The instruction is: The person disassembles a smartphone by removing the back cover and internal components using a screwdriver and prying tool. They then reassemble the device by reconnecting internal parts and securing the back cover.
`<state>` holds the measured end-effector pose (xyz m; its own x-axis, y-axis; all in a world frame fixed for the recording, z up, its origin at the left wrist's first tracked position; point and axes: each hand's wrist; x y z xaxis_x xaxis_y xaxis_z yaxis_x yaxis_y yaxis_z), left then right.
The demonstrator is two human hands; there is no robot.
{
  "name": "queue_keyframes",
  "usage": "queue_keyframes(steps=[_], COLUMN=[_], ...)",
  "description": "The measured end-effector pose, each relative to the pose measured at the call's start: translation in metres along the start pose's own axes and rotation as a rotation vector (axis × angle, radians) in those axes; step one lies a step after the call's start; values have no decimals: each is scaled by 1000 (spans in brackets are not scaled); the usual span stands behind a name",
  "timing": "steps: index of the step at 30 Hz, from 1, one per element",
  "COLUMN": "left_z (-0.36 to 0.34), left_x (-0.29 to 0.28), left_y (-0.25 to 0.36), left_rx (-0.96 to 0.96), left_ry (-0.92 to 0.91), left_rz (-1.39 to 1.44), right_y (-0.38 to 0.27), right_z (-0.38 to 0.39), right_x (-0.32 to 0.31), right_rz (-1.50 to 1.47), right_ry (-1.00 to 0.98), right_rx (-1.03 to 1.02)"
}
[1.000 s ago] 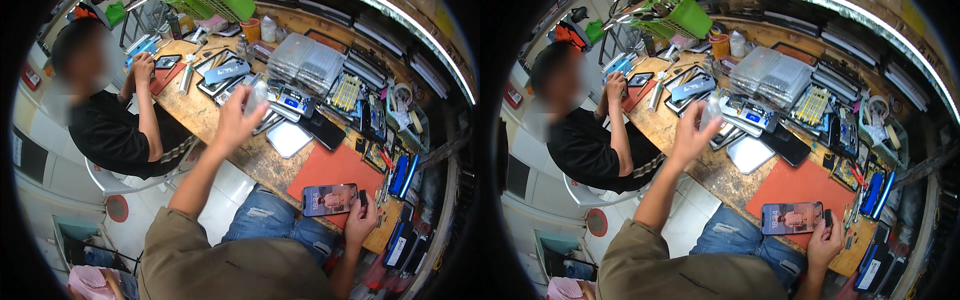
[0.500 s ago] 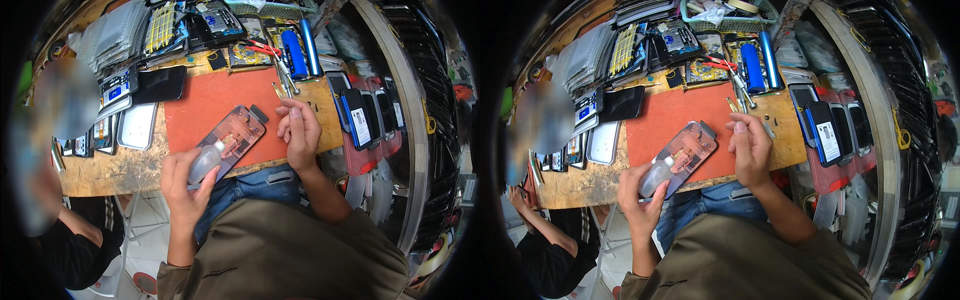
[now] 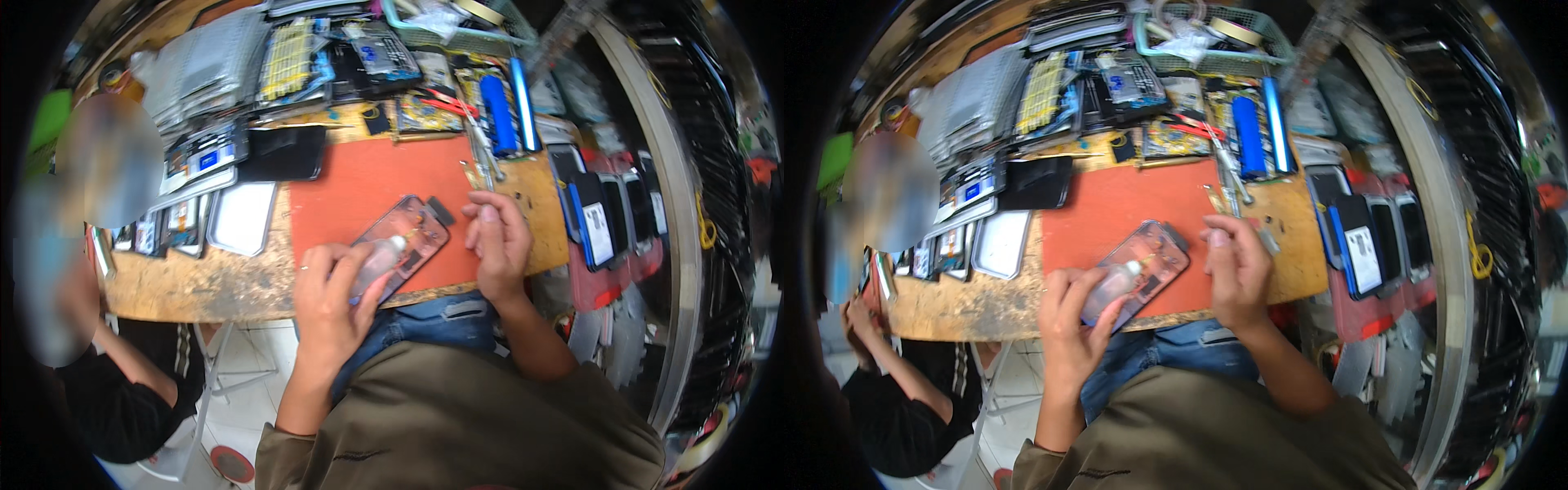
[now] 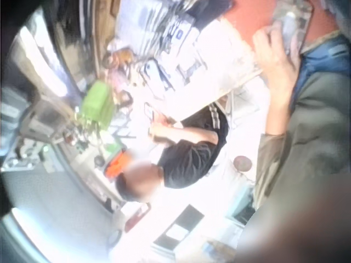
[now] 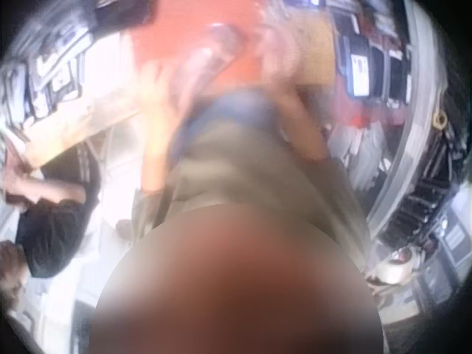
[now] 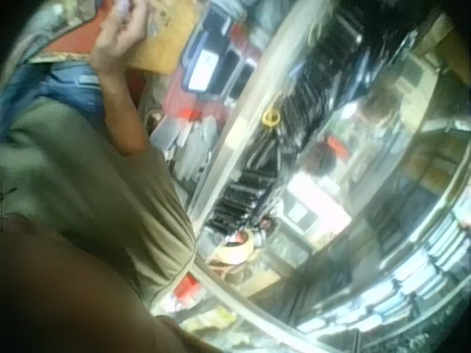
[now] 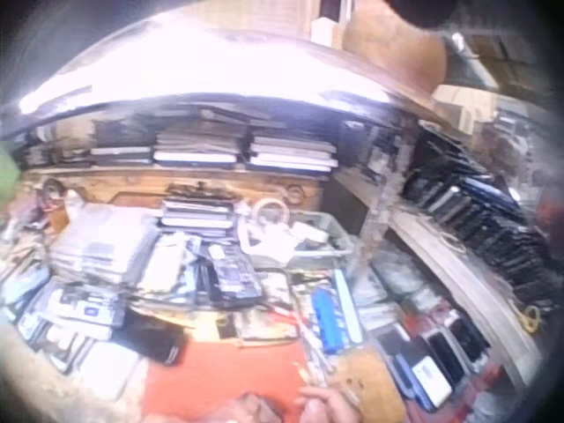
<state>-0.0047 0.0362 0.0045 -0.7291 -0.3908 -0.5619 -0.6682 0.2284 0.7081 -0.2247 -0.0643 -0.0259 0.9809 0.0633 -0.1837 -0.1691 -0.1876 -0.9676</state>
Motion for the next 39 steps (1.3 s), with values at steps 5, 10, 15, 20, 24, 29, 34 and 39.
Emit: queue_keyframes(steps=[5,10,15,20,24,29,34,39], left_z=[4,26,45,53,56,56,50,30], left_x=[-12,-48,-126,-178,-178,-141,-64,-41], left_y=[-1,-22,-84,-135,-154,-97,-7,-23], left_rx=[-1,-189,-330,-427,-511,-472,-208,48], left_ry=[52,364,760,876,795,893,81,-154], left_rz=[42,113,-67,-202,-298,-359,-49,-110], right_y=[0,8,10,6,3,-1,-8,-8], right_z=[-1,-4,-3,-4,-2,2,-4,0], right_x=[-2,-5,-8,-5,-3,-4,2,2], right_rz=[-4,8,56,62,61,40,76,38], right_ry=[4,-8,-45,-64,-82,-47,-94,-22], right_rx=[30,-20,-53,-62,-62,-39,-74,-150])
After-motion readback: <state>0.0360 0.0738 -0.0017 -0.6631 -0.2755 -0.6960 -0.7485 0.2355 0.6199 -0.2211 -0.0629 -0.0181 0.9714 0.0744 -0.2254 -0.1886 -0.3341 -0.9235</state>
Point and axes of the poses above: each hand's wrist, its own z-axis away from the middle knuckle, its own x-axis out of the palm, y = z × x, and after that the axes turned 8 degrees about z, right-handed
